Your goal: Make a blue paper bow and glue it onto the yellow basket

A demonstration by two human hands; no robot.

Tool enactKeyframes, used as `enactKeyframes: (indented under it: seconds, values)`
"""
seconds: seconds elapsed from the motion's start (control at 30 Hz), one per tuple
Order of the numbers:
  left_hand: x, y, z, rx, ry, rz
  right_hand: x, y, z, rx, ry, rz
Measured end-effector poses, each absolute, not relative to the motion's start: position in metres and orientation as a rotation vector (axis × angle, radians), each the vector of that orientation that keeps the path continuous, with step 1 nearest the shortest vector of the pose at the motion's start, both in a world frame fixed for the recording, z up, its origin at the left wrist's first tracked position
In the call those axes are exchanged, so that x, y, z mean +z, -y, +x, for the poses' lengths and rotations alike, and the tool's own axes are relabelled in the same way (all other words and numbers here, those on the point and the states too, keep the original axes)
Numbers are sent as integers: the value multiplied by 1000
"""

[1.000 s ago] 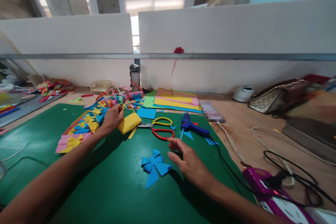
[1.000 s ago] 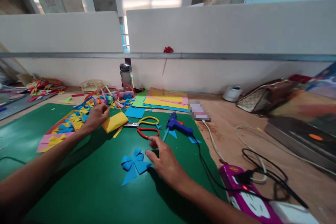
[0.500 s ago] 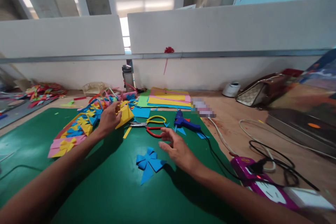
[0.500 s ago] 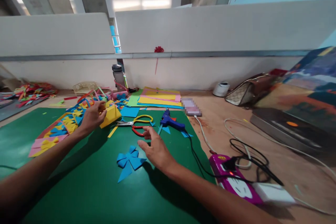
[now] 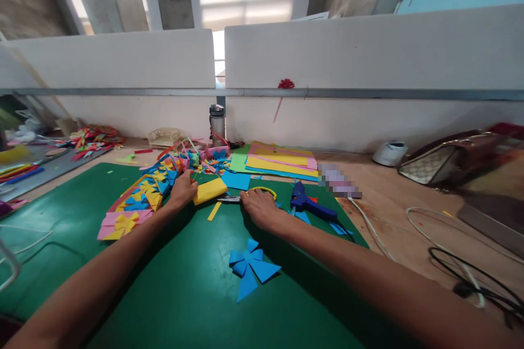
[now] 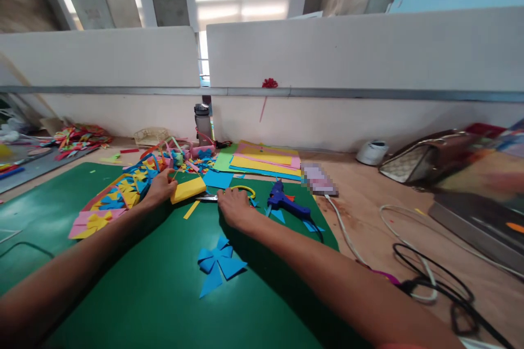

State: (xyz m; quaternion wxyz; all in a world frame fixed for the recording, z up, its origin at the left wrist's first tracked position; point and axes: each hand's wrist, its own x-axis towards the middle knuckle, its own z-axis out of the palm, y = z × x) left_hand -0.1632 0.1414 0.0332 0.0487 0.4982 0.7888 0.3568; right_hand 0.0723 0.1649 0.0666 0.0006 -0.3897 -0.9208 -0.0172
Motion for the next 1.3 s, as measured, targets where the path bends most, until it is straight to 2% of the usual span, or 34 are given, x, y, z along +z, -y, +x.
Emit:
enactKeyframes:
  seconds: [0.23,0.57,0.77,0.93,1.07,1.3]
  values:
    - [32,-143,-161,1277,-2432,1513,71,-162,81,-97,3037,-1128]
    - [64,-136,-157,1877,-2389,1571,76,-145,90,72,2949,-1198]
    - [80,-120,-142,2069,-2217,1863,71,-148,88,439,2766,-1173]
    - [80,-100,-112,2099,-2034,2153,83,-148,93,949,2417,-1046]
    - [81,-77,-89,2008,-1739,2714,88,-132,106,1320,2131,-896]
    - [84,-41,-65,1799,-1061,3245,76,-104,135,1478,1761,-771]
